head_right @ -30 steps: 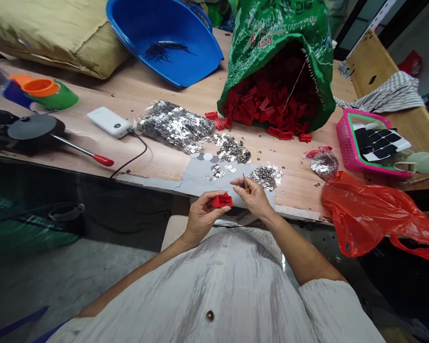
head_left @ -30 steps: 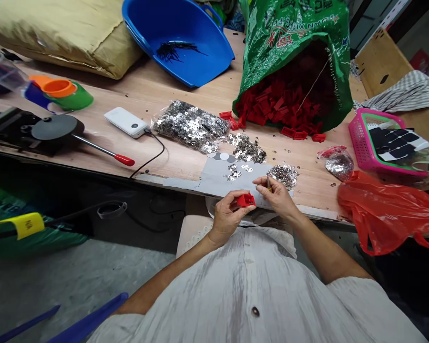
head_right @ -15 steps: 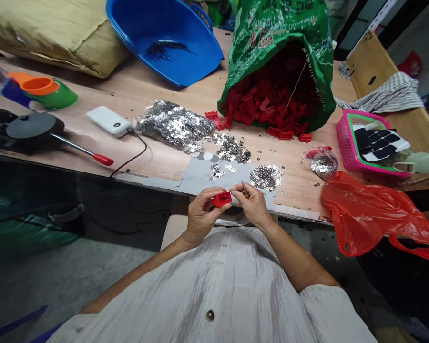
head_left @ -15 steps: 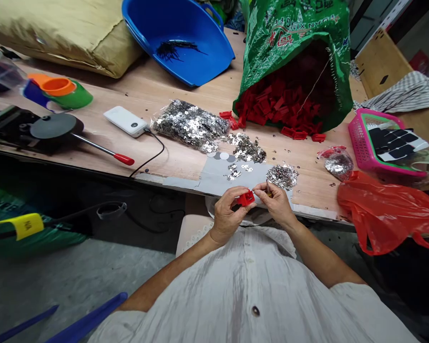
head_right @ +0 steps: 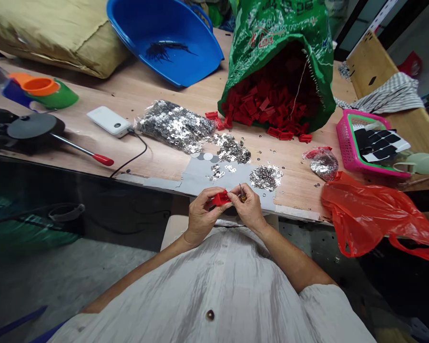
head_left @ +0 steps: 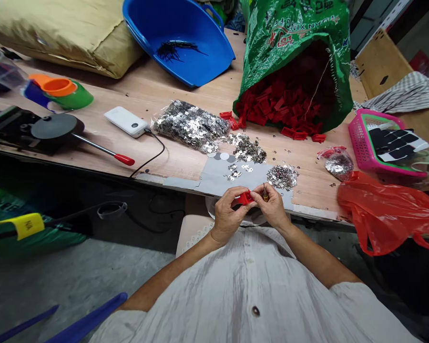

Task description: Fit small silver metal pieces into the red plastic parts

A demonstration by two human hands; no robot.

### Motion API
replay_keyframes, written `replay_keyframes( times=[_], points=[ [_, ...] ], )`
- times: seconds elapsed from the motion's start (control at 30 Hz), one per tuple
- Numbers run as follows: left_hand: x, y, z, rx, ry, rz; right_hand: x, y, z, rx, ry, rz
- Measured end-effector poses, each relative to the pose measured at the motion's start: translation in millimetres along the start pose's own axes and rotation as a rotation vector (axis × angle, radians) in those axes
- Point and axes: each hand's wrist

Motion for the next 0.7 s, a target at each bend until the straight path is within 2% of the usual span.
replay_keyframes(
  times=[0.23, 0.43, 0.7],
  points=[
    [-0.5, 0.1, 0.3, -0.047, 0.012, -0.113, -0.1, 1.4, -6.5, 0.034, -0.047, 0.041],
    [-1.0, 1.2, 0.3, -0.052, 0.013, -0.182, -0.3, -3.0, -10.4, -0.017, -0.037, 0.009],
    [-1.3, 1.5, -0.9, -0.012, -0.039, -0.133, -0.3, -3.9, -13.0, -0.062, -0.038, -0.022]
  ],
)
Point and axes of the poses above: each hand's wrist, its own x-axis towards the middle knuckle, its own z-axis out of the palm, y = z × x, and after that the axes turned 15 degrees about y, right-handed
